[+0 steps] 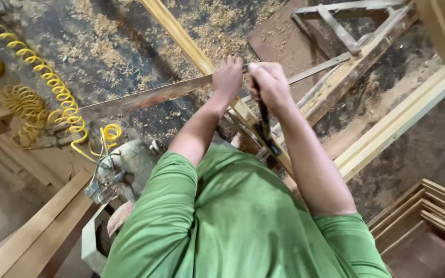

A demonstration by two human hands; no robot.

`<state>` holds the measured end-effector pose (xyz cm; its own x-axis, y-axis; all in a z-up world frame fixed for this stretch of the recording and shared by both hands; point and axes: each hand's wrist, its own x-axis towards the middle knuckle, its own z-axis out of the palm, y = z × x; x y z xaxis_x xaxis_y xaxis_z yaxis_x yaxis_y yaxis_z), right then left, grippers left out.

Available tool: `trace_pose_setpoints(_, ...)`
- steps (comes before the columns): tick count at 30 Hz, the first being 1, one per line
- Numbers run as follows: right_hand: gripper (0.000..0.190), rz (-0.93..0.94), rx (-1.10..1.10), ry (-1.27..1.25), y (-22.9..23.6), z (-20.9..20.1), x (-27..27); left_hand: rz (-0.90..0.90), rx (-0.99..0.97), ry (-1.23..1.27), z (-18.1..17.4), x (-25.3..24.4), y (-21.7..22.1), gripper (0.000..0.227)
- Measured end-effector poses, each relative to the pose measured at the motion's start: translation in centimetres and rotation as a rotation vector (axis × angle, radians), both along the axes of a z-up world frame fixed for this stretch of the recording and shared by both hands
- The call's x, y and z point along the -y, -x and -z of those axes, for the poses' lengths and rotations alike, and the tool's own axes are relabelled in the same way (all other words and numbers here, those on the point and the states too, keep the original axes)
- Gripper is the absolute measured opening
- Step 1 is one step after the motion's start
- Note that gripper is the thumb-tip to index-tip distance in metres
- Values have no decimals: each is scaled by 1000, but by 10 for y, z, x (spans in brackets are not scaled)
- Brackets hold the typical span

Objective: The person hammers nails into wooden planks to assemble a frame, then applies a dark liquid finish to the wood using a brush. The person works on multiple planks, securing them together and coating them with the finish.

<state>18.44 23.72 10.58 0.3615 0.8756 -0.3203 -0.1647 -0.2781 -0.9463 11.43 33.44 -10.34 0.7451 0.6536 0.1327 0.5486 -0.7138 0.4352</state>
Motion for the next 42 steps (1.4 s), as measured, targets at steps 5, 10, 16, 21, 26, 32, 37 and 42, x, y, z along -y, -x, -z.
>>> trace_pose_setpoints(5,38,-117,139,-119,23,16,-36,-60,237,209,4,3,11,22)
trace_pose_setpoints(10,35,-107,304,-90,26,20,-54,-138,299,475,6,-2,9,21)
trace_pose_setpoints(16,37,-55,215,-76,28,4,-16,79,80,83,12,-2,12,34)
trace_pose_setpoints(21,33,8,221,-96,33,14,-9,83,-143,47,30,0,7,51)
trace_pose_setpoints(26,23,26,466,-341,30,25,-17,-152,89,300,66,-3,8,22)
trace_pose_setpoints(32,24,20,263,-254,34,18,-8,-77,246,-210,75,-9,3,24)
trace_pose_setpoints(37,26,-1,289,-99,33,10,-3,-14,85,-243,71,-3,5,18)
trace_pose_setpoints(42,18,-28,297,-193,35,-11,48,-32,43,-113,34,-5,0,13)
